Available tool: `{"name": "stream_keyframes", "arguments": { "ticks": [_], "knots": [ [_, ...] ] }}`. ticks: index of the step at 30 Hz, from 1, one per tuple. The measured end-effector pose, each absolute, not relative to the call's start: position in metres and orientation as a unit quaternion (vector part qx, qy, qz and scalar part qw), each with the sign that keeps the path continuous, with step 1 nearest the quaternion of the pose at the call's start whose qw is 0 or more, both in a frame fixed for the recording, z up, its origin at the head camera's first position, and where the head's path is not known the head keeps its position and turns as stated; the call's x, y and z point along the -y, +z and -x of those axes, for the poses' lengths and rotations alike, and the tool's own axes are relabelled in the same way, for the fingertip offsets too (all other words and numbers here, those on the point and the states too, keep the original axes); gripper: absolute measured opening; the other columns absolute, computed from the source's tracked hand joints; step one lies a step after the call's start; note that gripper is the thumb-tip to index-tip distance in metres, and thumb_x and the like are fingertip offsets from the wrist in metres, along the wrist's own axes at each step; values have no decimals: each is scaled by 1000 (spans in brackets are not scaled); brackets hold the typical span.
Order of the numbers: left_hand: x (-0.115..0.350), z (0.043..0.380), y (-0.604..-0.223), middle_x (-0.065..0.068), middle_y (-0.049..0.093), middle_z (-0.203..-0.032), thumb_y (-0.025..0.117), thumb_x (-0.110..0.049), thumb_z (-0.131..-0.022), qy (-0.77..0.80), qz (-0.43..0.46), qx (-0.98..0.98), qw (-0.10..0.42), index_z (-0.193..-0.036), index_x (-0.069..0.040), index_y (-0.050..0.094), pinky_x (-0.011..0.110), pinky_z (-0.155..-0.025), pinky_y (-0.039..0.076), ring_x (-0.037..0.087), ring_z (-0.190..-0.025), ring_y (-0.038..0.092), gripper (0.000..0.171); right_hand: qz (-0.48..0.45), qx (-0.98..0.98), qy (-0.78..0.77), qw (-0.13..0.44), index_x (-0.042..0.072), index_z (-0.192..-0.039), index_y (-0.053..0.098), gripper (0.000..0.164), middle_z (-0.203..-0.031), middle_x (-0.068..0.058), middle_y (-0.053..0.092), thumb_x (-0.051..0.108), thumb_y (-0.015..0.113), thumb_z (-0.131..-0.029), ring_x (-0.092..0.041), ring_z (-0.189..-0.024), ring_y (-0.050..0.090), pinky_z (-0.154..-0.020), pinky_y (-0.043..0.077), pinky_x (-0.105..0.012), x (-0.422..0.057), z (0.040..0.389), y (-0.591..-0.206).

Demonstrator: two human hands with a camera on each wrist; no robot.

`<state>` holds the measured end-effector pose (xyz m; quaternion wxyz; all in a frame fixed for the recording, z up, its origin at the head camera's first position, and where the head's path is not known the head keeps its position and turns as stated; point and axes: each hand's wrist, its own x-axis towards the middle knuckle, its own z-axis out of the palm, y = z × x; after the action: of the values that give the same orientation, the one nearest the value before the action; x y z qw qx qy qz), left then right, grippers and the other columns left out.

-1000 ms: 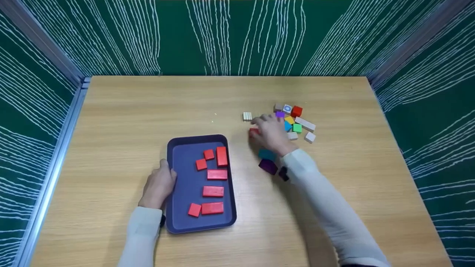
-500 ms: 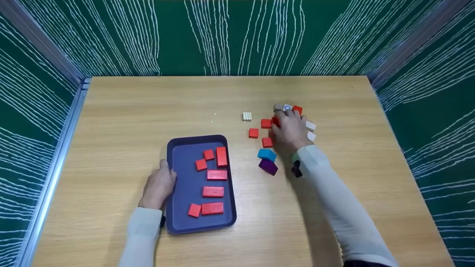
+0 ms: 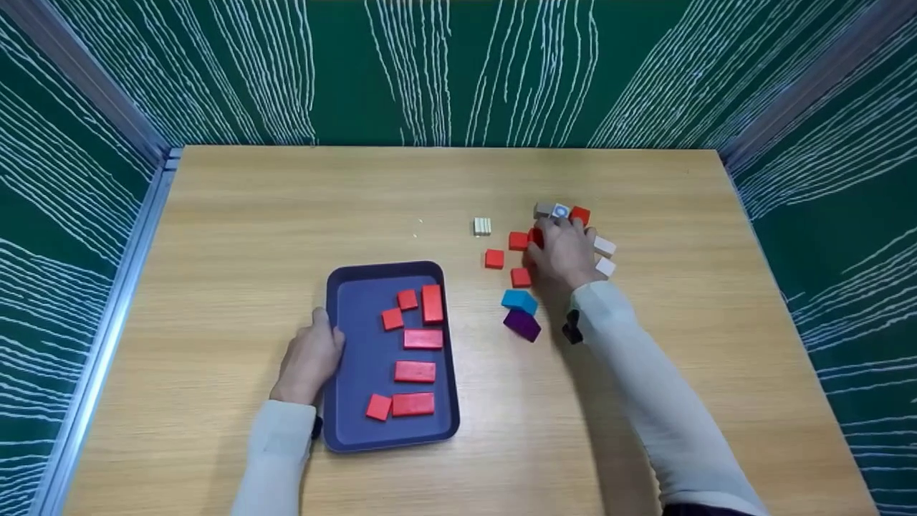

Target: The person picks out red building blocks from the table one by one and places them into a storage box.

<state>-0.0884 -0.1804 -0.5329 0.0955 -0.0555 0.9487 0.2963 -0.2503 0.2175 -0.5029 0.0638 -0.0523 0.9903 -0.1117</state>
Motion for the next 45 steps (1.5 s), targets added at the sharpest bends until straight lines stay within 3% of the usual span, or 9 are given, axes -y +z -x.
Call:
{"name": "stream_keyframes", "arguments": {
  "ticks": [8,17,21,28,36,45],
  "knots": [
    [180,89,-531,29,61,-87,43,-18,-103,297,65,-946,115,-120,5,41,50,-60,49,37,-70,63,28,76,-989,-120,31,9,-143,51,54,-135,-21,51,31,67,-96,-40,-117,40,-96,30,-59,-211,247,-492],
    [180,88,-530,27,60,-84,42,-17,-103,298,62,-945,117,-118,5,42,49,-59,49,35,-69,62,26,158,-981,-113,-11,11,-136,59,50,-134,-18,55,36,71,-94,-39,-126,41,-98,31,-57,-167,224,-477],
    [180,87,-531,27,61,-84,43,-16,-103,295,60,-947,115,-118,6,42,49,-59,49,35,-69,62,27,212,-971,-111,-19,12,-134,61,51,-128,-15,59,36,74,-91,-36,-119,48,-96,32,-55,-138,207,-470],
    [180,88,-531,23,59,-79,44,-15,-102,299,56,-947,105,-116,7,44,47,-56,48,34,-65,61,25,337,-930,-109,-97,13,-120,69,36,-109,-11,66,35,70,-92,-32,-101,57,-85,40,-52,-90,172,-473],
    [180,90,-532,26,61,-84,45,-14,-103,294,57,-948,107,-117,8,44,50,-60,49,37,-71,63,26,431,-894,-106,-55,17,-119,70,32,-110,-5,66,38,65,-95,-26,-100,53,-87,39,-50,-49,136,-478],
    [180,90,-532,27,60,-85,45,-16,-104,295,61,-946,116,-120,7,43,50,-61,49,38,-73,64,29,482,-872,-81,1,19,-123,69,35,-111,-4,66,38,69,-94,-24,-102,53,-83,39,-45,-32,119,-491]
  ]
}}
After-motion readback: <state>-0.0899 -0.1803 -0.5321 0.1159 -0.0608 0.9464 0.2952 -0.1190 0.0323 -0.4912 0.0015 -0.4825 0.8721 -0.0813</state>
